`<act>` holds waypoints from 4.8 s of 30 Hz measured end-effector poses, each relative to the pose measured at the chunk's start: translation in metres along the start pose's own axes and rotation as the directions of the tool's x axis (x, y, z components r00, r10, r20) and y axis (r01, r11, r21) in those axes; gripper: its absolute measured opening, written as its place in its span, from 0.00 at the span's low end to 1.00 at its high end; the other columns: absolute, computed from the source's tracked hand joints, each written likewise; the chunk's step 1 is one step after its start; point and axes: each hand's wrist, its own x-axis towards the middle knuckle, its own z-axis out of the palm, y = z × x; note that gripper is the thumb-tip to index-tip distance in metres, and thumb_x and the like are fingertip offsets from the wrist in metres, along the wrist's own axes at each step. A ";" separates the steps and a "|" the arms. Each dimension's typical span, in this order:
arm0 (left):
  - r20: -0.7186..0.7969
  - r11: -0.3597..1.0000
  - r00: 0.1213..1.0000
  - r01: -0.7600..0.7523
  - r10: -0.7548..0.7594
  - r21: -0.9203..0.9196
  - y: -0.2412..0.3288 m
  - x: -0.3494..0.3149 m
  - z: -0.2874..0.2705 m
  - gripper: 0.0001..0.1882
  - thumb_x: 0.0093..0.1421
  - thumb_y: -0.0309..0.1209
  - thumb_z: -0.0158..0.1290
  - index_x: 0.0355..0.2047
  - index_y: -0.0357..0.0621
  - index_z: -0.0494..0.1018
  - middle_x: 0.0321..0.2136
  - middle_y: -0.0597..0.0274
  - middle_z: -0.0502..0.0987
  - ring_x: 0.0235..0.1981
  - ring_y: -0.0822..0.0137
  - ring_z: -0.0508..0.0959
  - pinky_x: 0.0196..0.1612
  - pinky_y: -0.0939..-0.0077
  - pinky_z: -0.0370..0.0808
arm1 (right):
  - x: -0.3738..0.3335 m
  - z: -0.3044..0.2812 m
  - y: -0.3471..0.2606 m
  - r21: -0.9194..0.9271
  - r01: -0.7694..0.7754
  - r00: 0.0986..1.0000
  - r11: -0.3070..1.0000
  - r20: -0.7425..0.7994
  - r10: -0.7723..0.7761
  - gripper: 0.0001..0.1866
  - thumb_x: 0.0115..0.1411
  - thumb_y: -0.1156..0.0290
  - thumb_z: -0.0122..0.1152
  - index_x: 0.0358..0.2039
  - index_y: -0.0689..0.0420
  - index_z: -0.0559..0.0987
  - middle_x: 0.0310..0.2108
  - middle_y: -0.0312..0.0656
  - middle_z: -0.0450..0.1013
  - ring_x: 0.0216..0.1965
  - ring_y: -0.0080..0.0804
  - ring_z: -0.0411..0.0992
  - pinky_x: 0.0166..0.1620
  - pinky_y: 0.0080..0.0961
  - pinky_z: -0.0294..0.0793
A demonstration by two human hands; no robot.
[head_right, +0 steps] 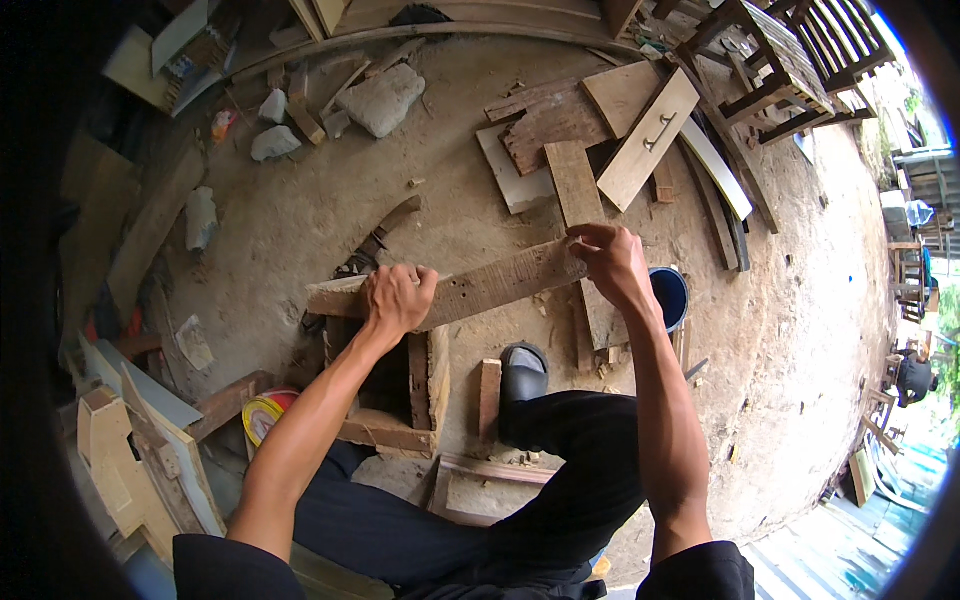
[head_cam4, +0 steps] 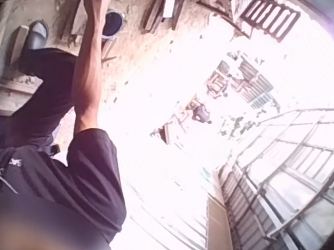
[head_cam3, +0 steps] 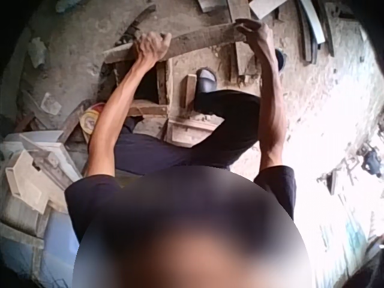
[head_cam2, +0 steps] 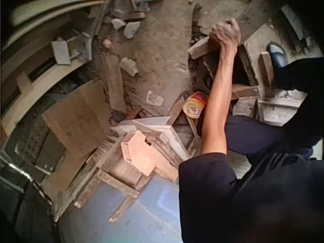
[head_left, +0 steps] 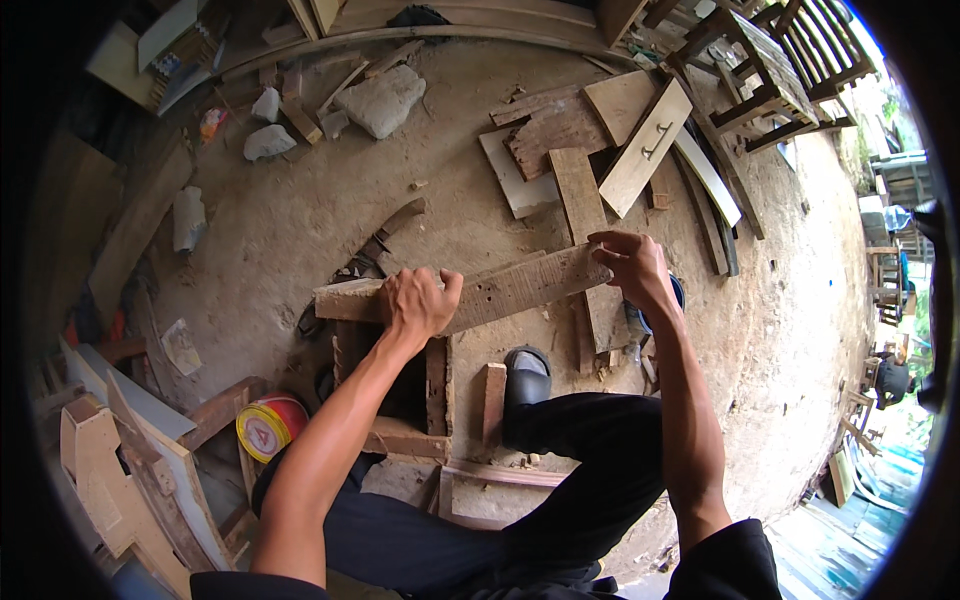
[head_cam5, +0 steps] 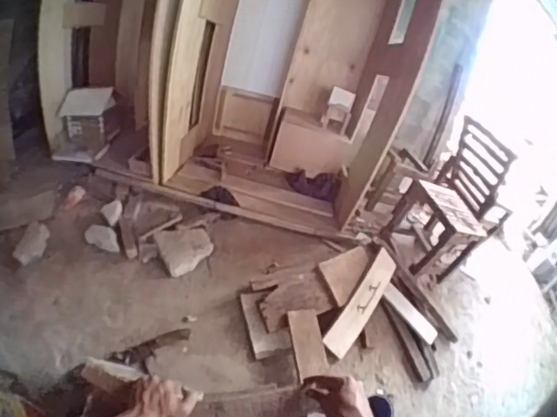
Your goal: The person assembles a small wooden stool by hand, positioning planks and legs, then securing them with nails and a hammer. The person repeatedly aligns parts, hammers nails, and adjusts the frame to complete the assembly.
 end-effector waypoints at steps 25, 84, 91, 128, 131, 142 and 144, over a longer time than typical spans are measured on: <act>-0.035 0.999 0.999 -0.036 0.034 -0.034 0.000 0.000 0.000 0.24 0.54 0.40 0.45 0.12 0.30 0.73 0.12 0.36 0.71 0.17 0.42 0.76 0.30 0.53 0.72 | -0.001 -0.001 0.006 -0.014 -0.017 1.000 1.000 -0.013 0.017 0.19 0.59 0.67 0.59 0.52 0.50 0.76 0.45 0.49 0.76 0.46 0.38 0.76 0.47 0.31 0.75; -0.005 1.000 1.000 0.009 -0.009 -0.002 0.002 0.000 -0.001 0.23 0.54 0.40 0.46 0.15 0.29 0.75 0.15 0.34 0.73 0.20 0.41 0.77 0.31 0.53 0.73 | 0.017 -0.007 0.013 -0.076 0.178 0.975 0.981 0.152 -0.165 0.11 0.62 0.69 0.56 0.42 0.54 0.81 0.36 0.42 0.79 0.35 0.31 0.77 0.36 0.29 0.76; -0.037 1.000 0.999 -0.027 0.027 -0.001 0.002 -0.002 -0.001 0.23 0.54 0.39 0.46 0.14 0.29 0.74 0.14 0.35 0.72 0.18 0.42 0.76 0.30 0.54 0.73 | 0.017 -0.006 0.015 0.042 0.149 0.979 0.988 0.136 -0.153 0.10 0.60 0.73 0.57 0.40 0.55 0.82 0.29 0.43 0.78 0.24 0.27 0.75 0.28 0.27 0.75; -0.091 0.997 0.994 -0.066 0.063 -0.032 0.000 -0.001 0.002 0.24 0.53 0.39 0.46 0.13 0.28 0.73 0.10 0.37 0.70 0.13 0.47 0.74 0.24 0.54 0.71 | 0.015 -0.010 0.013 -0.050 0.105 0.980 0.993 0.177 -0.095 0.11 0.62 0.68 0.56 0.42 0.53 0.82 0.36 0.38 0.79 0.36 0.27 0.77 0.33 0.27 0.79; -0.083 0.997 0.995 -0.052 0.047 -0.059 0.000 -0.001 0.004 0.24 0.54 0.40 0.46 0.12 0.29 0.73 0.10 0.37 0.70 0.13 0.46 0.74 0.24 0.55 0.71 | 0.014 -0.008 0.013 0.026 0.140 0.982 0.990 0.124 -0.142 0.10 0.59 0.72 0.57 0.41 0.53 0.82 0.31 0.42 0.79 0.28 0.27 0.76 0.29 0.26 0.77; -0.089 1.000 0.996 0.002 -0.002 0.001 -0.006 -0.003 0.010 0.25 0.57 0.40 0.44 0.12 0.33 0.74 0.14 0.38 0.73 0.19 0.43 0.77 0.30 0.54 0.74 | 0.014 -0.007 0.011 -0.037 0.118 0.984 0.992 0.136 -0.112 0.11 0.61 0.70 0.57 0.43 0.54 0.81 0.38 0.42 0.79 0.34 0.29 0.77 0.34 0.26 0.77; -0.076 0.999 0.997 0.035 -0.032 0.035 -0.007 -0.003 0.011 0.24 0.58 0.40 0.43 0.13 0.35 0.74 0.15 0.38 0.74 0.19 0.42 0.77 0.31 0.54 0.74 | 0.014 -0.007 0.013 -0.014 0.106 0.985 0.994 0.139 -0.103 0.13 0.62 0.69 0.56 0.47 0.53 0.79 0.39 0.42 0.79 0.35 0.29 0.77 0.34 0.26 0.77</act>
